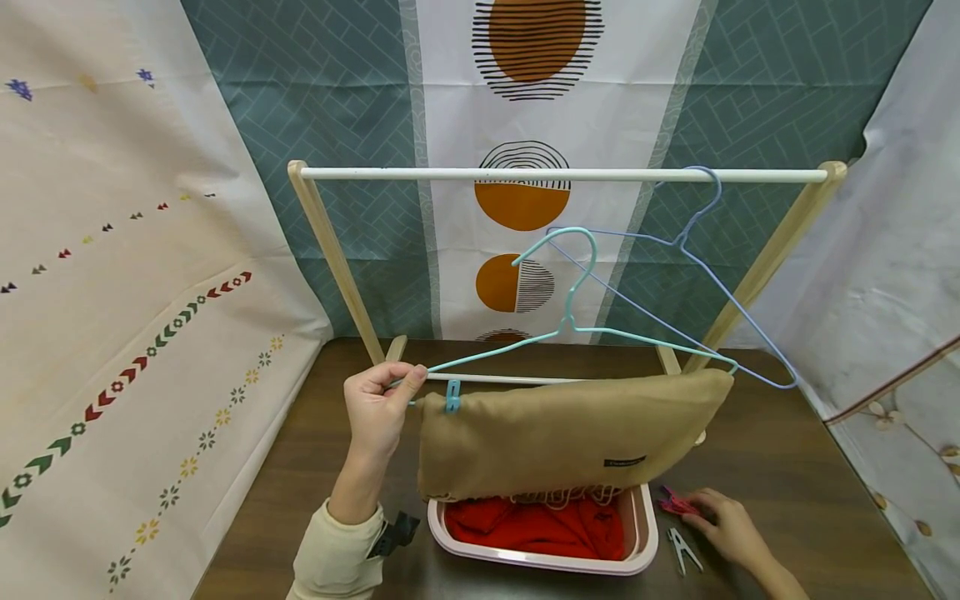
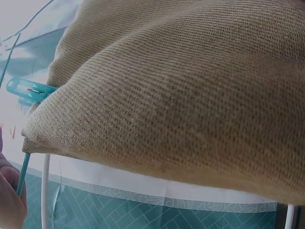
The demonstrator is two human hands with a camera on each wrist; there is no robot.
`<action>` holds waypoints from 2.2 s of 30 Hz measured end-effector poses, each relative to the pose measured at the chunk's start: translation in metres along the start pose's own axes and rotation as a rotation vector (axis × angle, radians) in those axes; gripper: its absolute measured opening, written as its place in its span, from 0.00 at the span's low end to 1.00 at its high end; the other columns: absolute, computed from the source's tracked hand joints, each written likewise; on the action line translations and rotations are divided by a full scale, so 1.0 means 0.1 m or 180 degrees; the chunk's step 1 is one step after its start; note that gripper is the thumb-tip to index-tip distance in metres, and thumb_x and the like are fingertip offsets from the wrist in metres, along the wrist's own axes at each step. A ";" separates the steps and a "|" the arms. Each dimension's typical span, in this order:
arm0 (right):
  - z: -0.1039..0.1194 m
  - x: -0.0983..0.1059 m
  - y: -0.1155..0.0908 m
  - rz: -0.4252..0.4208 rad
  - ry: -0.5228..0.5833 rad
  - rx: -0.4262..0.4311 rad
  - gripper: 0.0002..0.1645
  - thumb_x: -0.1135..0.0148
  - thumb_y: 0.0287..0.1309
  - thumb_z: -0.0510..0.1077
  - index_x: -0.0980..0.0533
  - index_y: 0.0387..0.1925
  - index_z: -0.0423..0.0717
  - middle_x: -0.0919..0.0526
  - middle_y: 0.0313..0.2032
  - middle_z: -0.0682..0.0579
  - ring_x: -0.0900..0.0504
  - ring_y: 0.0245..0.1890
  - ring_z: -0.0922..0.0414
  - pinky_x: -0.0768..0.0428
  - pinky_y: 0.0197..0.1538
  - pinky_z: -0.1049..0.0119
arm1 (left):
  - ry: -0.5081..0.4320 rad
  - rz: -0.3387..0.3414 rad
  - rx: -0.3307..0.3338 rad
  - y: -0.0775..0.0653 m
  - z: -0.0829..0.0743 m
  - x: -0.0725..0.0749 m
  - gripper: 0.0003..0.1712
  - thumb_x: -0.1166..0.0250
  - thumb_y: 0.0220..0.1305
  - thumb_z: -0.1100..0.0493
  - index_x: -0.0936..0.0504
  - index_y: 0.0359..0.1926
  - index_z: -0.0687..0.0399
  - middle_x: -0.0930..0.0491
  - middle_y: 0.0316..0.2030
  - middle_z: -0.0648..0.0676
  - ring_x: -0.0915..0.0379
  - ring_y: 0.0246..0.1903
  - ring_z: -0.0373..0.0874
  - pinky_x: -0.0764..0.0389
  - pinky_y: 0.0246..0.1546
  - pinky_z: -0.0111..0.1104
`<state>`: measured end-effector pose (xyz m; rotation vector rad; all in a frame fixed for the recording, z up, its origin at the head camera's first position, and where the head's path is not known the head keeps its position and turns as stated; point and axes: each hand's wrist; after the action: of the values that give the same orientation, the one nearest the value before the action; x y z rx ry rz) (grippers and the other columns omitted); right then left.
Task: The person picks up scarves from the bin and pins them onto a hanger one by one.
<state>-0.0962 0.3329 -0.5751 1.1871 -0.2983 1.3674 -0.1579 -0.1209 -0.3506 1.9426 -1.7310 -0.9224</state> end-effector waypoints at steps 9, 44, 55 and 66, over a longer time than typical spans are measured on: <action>0.13 0.15 0.00 0.0100 0.0970 -0.1014 0.13 0.32 0.38 0.27 0.26 0.27 0.39 0.23 0.22 0.57 0.26 0.21 0.70 0.29 0.21 0.72 | -0.0005 -0.0006 0.0019 0.01 0.00 0.00 0.15 0.40 0.48 0.81 0.18 0.20 0.60 0.24 0.14 0.47 0.61 0.06 0.38 0.54 0.07 0.28; 0.70 0.84 0.62 -0.0163 0.1769 -0.0283 0.25 0.38 0.40 0.19 0.27 0.45 0.29 0.16 0.34 0.54 0.18 0.32 0.63 0.23 0.33 0.75 | 0.0011 -0.0024 -0.0007 0.02 0.02 0.01 0.12 0.39 0.48 0.81 0.18 0.19 0.63 0.25 0.15 0.45 0.60 0.07 0.38 0.54 0.07 0.28; 0.86 0.96 0.79 -0.0051 0.2341 -0.0008 0.19 0.42 0.41 0.16 0.32 0.40 0.22 0.17 0.34 0.44 0.18 0.35 0.59 0.23 0.36 0.74 | -0.0018 -0.0013 0.0007 0.01 0.02 0.01 0.16 0.39 0.48 0.81 0.17 0.20 0.59 0.24 0.15 0.45 0.61 0.07 0.38 0.54 0.07 0.28; 1.02 1.11 1.04 -0.0258 0.2623 0.0583 0.25 0.40 0.31 0.13 0.29 0.38 0.22 0.20 0.34 0.43 0.21 0.34 0.59 0.26 0.38 0.76 | -0.0057 -0.0026 0.0024 0.02 0.03 0.01 0.15 0.39 0.48 0.81 0.17 0.20 0.59 0.26 0.13 0.46 0.61 0.07 0.38 0.55 0.07 0.28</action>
<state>-0.1089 0.2946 -0.3967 0.6788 0.4623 1.7094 -0.1613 -0.1213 -0.3516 1.9533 -1.7401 -0.9404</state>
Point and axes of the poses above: each hand's wrist, its own y-axis towards the middle knuckle, its own x-axis out of the back of the hand, z = x × y
